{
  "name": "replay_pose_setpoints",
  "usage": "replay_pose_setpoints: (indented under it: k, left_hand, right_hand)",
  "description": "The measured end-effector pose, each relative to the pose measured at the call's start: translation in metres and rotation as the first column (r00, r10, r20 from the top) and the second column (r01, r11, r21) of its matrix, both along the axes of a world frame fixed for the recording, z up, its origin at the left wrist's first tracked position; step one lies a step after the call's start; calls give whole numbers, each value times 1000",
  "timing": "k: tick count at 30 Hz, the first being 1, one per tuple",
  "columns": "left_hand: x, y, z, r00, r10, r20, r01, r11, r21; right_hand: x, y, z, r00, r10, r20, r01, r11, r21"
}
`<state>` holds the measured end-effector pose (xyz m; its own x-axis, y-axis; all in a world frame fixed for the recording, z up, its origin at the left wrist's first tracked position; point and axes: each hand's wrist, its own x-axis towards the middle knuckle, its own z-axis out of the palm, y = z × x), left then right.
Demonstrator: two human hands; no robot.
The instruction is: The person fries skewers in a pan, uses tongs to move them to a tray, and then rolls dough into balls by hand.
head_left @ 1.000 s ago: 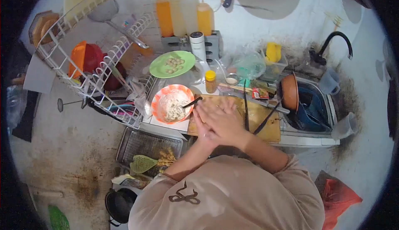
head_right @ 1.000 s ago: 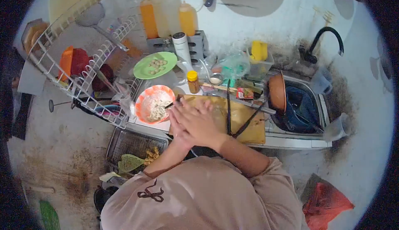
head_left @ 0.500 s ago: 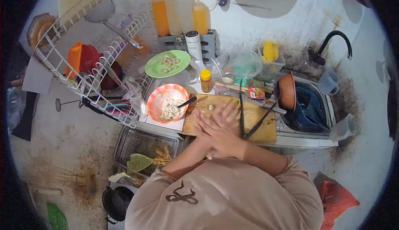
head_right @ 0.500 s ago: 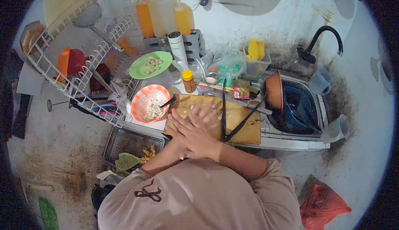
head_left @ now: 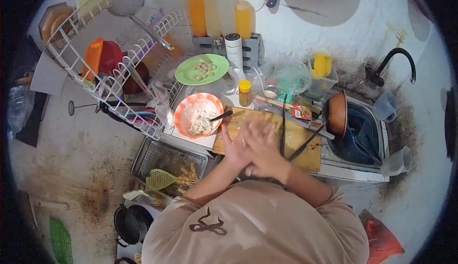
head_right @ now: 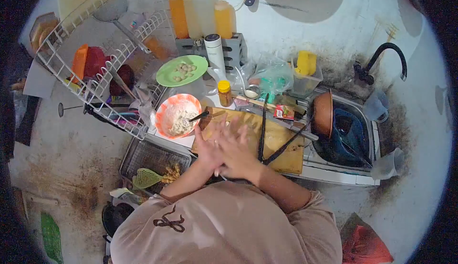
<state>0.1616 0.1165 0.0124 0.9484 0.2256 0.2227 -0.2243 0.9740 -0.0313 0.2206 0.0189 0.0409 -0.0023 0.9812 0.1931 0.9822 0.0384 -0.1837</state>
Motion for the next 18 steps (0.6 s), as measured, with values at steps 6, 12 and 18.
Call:
replay_pose_setpoints:
  k: [6, 12, 18]
  left_hand:
    - [14, -29, -9, 930, 361, 64, -340, 785, 518]
    - [5, 3, 5, 947, 316, -65, -268, 884, 382]
    - [30, -9, 23, 531, 679, 506, -589, -134, 797]
  right_hand:
    - [1, 18, -40, 990, -19, -140, 45, 982, 182]
    - [8, 15, -13, 945, -15, -325, 115, 950, 292]
    - [11, 37, 3, 543, 503, -672, 179, 713, 678]
